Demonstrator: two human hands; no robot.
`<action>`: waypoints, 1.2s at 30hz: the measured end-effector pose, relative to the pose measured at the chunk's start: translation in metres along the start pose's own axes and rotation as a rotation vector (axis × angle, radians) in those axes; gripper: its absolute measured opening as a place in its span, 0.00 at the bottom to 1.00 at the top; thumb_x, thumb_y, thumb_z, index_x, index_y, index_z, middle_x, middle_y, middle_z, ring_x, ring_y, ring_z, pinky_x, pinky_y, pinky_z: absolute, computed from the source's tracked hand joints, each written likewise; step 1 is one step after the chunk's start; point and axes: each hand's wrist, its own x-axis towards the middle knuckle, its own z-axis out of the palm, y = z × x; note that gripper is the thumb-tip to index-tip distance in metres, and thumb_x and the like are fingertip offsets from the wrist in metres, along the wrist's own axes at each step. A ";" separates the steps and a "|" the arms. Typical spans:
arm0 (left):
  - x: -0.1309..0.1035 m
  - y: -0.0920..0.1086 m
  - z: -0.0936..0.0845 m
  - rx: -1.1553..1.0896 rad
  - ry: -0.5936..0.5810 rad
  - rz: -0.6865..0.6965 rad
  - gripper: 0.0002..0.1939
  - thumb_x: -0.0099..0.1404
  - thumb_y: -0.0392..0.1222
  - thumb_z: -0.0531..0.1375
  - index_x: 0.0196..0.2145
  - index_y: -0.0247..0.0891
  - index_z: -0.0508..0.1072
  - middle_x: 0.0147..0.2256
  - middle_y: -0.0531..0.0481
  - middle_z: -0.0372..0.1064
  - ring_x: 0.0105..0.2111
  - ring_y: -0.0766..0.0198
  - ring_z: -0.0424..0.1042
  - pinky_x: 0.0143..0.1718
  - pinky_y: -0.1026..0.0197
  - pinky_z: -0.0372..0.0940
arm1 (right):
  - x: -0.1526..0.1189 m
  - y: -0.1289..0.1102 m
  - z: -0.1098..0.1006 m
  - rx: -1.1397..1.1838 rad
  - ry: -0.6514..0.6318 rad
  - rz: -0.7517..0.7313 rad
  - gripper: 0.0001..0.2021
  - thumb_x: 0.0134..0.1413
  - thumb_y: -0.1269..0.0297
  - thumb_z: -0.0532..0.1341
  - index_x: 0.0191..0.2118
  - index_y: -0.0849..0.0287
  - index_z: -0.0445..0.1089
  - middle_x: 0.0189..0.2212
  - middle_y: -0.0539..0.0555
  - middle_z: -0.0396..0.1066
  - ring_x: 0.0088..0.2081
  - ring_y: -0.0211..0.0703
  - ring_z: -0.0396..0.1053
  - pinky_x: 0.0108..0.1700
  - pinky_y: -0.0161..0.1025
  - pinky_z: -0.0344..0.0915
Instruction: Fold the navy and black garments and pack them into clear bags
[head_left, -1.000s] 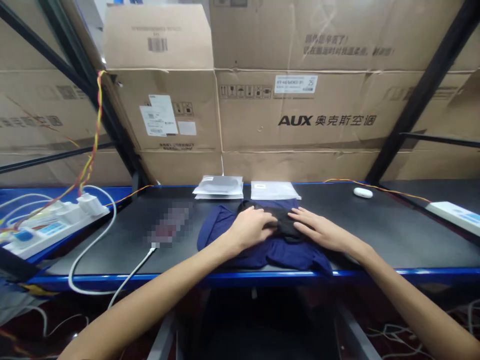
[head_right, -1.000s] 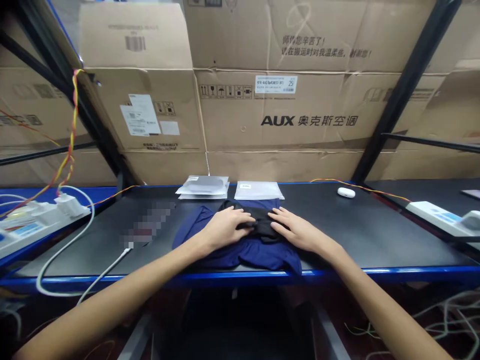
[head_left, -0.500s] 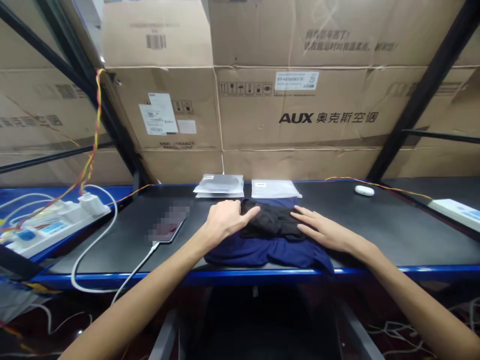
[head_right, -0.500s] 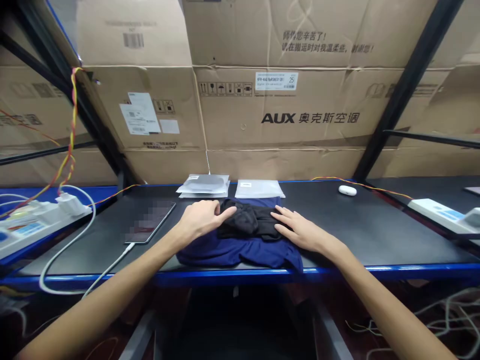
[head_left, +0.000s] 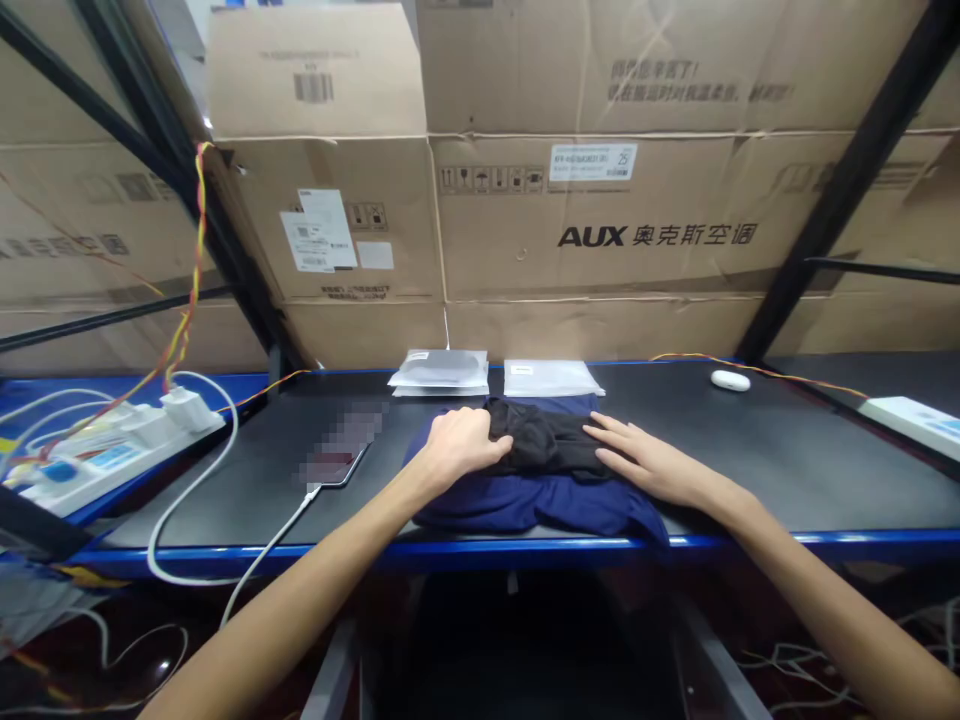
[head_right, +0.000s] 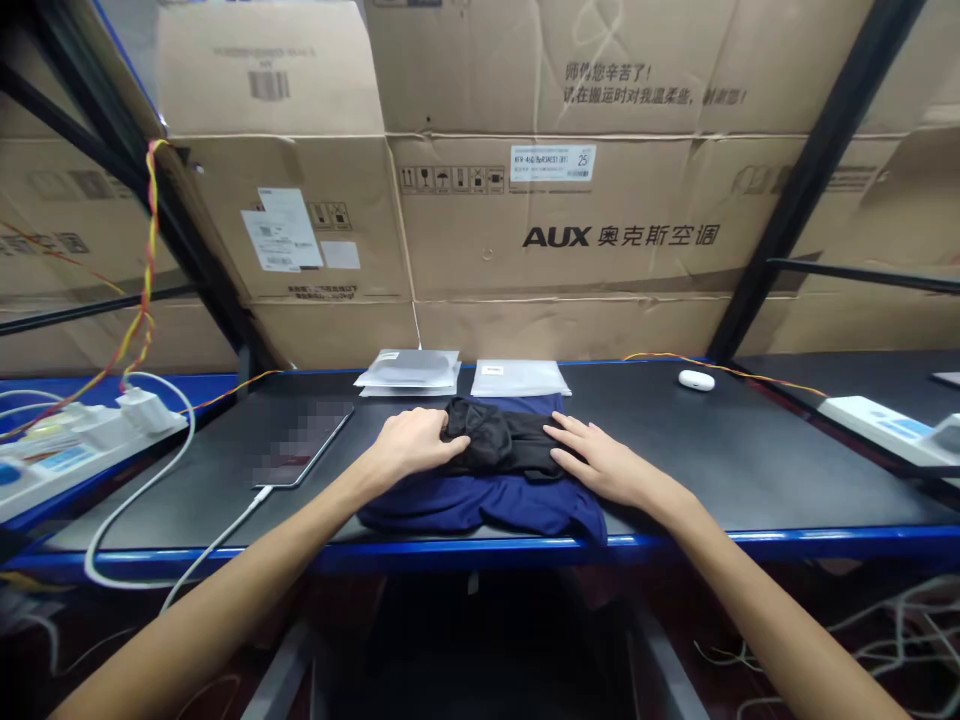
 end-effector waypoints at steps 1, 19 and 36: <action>0.001 0.001 0.000 -0.016 0.016 0.002 0.19 0.63 0.56 0.55 0.32 0.38 0.76 0.35 0.40 0.77 0.38 0.48 0.77 0.38 0.54 0.68 | -0.001 -0.001 -0.001 0.012 -0.004 0.007 0.31 0.66 0.42 0.47 0.67 0.52 0.57 0.70 0.55 0.45 0.70 0.55 0.42 0.69 0.59 0.42; 0.011 0.085 0.039 -0.262 0.095 0.630 0.27 0.67 0.54 0.57 0.61 0.41 0.65 0.59 0.42 0.66 0.57 0.50 0.68 0.56 0.52 0.65 | -0.052 0.029 0.000 0.011 0.165 0.212 0.32 0.64 0.40 0.46 0.64 0.53 0.63 0.65 0.53 0.58 0.68 0.54 0.51 0.69 0.56 0.48; 0.005 -0.050 0.027 -0.218 -0.127 0.462 0.38 0.70 0.65 0.48 0.69 0.41 0.52 0.69 0.41 0.40 0.70 0.52 0.41 0.68 0.47 0.42 | 0.028 -0.016 -0.022 0.052 -0.029 -0.186 0.30 0.61 0.43 0.56 0.66 0.43 0.58 0.70 0.47 0.46 0.71 0.57 0.36 0.69 0.61 0.37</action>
